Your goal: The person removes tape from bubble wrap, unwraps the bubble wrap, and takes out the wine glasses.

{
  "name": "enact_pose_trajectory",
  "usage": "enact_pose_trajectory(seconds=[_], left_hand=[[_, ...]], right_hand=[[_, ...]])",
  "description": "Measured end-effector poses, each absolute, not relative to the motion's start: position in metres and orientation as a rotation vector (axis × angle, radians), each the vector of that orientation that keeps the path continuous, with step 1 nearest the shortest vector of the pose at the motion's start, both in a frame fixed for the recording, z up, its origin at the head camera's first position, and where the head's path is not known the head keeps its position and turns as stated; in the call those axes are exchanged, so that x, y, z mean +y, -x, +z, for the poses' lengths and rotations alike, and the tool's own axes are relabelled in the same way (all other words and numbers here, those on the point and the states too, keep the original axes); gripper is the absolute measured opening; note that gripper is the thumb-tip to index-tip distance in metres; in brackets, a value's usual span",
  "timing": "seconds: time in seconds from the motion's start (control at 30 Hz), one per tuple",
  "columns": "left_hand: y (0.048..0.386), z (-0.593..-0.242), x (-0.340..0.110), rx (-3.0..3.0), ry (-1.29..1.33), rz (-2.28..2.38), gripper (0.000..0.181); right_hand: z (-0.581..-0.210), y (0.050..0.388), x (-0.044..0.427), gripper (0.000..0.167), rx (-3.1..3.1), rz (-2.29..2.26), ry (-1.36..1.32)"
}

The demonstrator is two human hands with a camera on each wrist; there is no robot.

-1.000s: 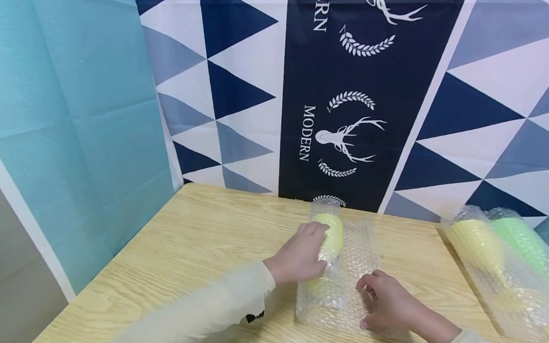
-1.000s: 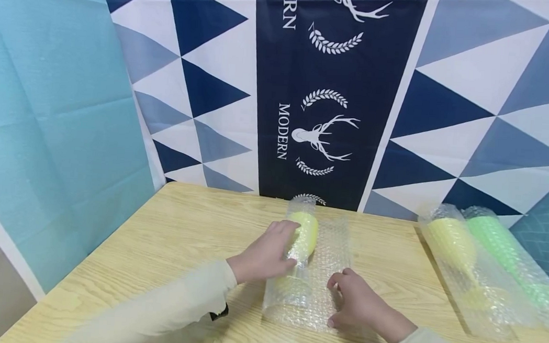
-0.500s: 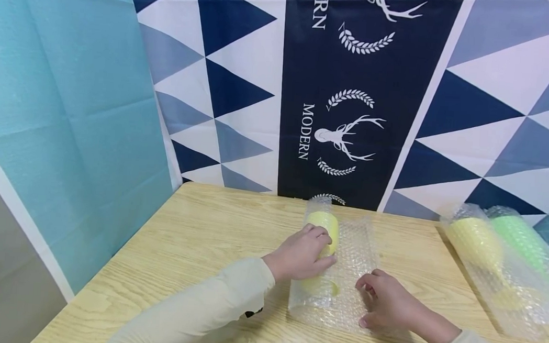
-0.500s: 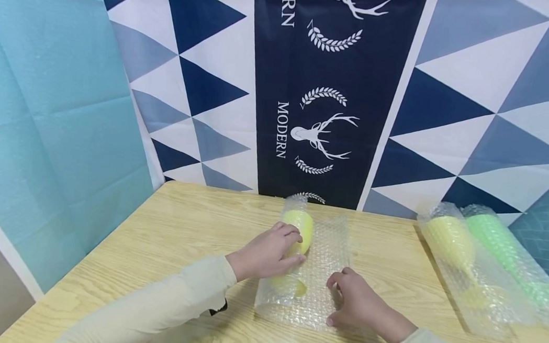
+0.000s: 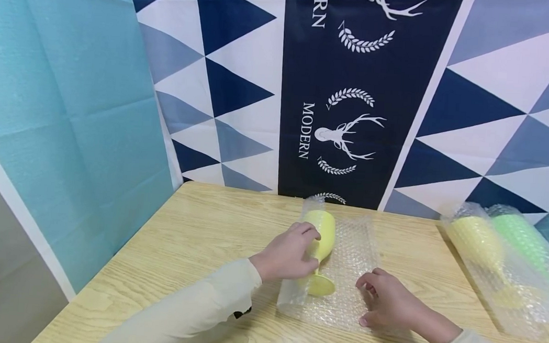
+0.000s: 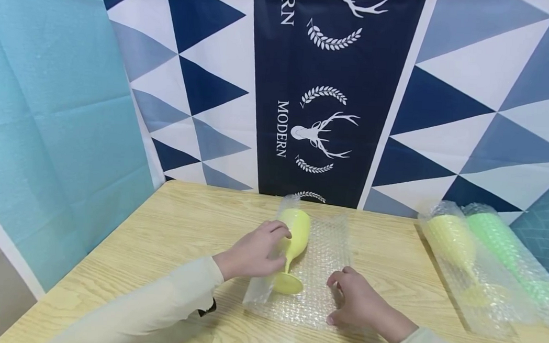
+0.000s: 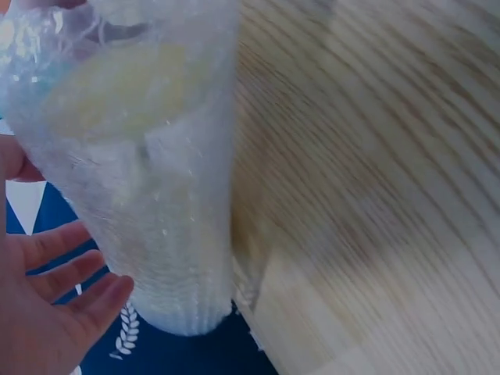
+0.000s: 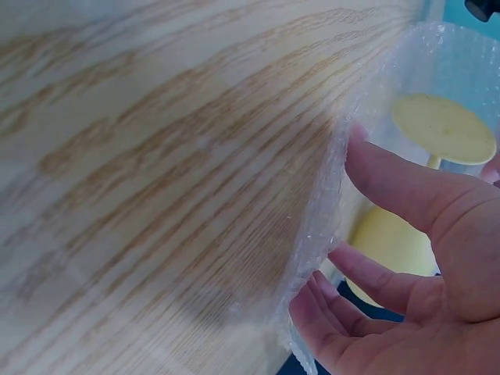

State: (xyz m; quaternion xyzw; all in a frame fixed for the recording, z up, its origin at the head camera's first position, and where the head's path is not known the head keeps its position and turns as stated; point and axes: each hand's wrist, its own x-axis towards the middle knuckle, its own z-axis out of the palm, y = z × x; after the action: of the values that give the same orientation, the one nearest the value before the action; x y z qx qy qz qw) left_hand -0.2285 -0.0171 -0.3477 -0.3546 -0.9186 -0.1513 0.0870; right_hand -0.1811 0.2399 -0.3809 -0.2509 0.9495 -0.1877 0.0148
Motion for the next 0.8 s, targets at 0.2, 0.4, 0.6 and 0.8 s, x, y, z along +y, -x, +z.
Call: enact_pose_trajectory(seconds=[0.2, 0.4, 0.6, 0.8], left_hand=[[0.231, -0.349, -0.037, -2.638, 1.184, -0.448, 0.042], [0.233, -0.352, -0.053, -2.502, 1.311, -0.104, 0.032], [0.230, -0.359, -0.069, -2.506, 1.325, 0.153, 0.024], [0.229, -0.366, -0.085, -2.634, 1.292, 0.222, 0.025]], right_hand=[[-0.381, 0.181, 0.239, 0.059, 2.953, -0.582, 0.779], [-0.380, 0.181, 0.240, 0.059, 2.957, -0.569, 0.772], [-0.381, 0.181, 0.240, 0.059, 2.964, -0.569, 0.773], [-0.381, 0.180, 0.239, 0.059, 2.968, -0.562, 0.793]])
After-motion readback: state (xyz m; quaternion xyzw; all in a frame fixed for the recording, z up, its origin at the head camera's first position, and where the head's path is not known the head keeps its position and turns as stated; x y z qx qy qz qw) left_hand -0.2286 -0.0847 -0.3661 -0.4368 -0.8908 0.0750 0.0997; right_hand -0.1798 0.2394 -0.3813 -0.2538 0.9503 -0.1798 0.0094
